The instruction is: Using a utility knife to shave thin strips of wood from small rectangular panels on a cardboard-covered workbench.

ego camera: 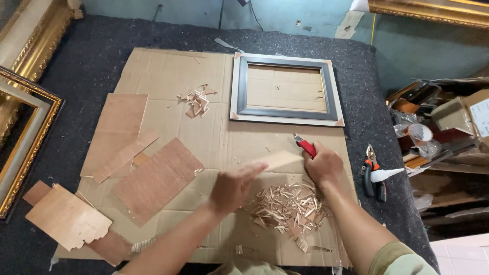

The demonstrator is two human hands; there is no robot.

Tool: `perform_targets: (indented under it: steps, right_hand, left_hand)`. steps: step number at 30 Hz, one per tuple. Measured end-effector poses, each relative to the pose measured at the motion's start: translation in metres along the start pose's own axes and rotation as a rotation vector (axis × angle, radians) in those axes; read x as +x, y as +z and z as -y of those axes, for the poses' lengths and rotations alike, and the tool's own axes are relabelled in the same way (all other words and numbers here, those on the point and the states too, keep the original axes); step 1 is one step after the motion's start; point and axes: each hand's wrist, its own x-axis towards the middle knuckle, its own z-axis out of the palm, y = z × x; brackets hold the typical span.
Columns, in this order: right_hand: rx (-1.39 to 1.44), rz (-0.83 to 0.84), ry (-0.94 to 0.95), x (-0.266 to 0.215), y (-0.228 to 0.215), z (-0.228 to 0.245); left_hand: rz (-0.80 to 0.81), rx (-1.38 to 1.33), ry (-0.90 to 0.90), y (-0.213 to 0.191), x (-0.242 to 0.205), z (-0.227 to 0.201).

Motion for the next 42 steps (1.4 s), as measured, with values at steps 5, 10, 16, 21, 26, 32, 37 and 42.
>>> perform_targets:
  steps: [5,10,16,21,26,32,37,42]
  right_hand:
    - [0.013,-0.021,-0.002,0.001,0.001,-0.001]
    - [0.151,-0.062,0.012,0.000,0.001,-0.005]
    - [0.235,-0.163,-0.056,0.003,0.007,-0.012]
    - [0.194,-0.147,-0.050,0.000,0.000,-0.007]
    - [0.187,-0.125,-0.041,-0.002,-0.001,-0.007]
    - [0.157,-0.110,-0.025,0.002,0.002,-0.006]
    - [0.132,-0.058,-0.016,0.002,-0.001,-0.006]
    - [0.098,-0.018,-0.009,0.006,0.003,-0.009]
  left_hand:
    - [-0.018,0.064,0.022,-0.012,0.042,0.033]
    - [0.045,0.236,0.117,0.019,0.014,0.040]
    - [0.092,-0.046,0.173,-0.007,-0.007,-0.001]
    - [0.111,-0.264,-0.227,-0.012,0.028,0.008]
    - [0.185,-0.329,-0.585,-0.024,0.058,0.018]
    - [0.219,0.152,-0.520,-0.018,0.051,0.028]
    - [0.103,0.171,-0.420,-0.037,0.033,0.019]
    - [0.065,0.349,-0.477,-0.098,0.000,0.027]
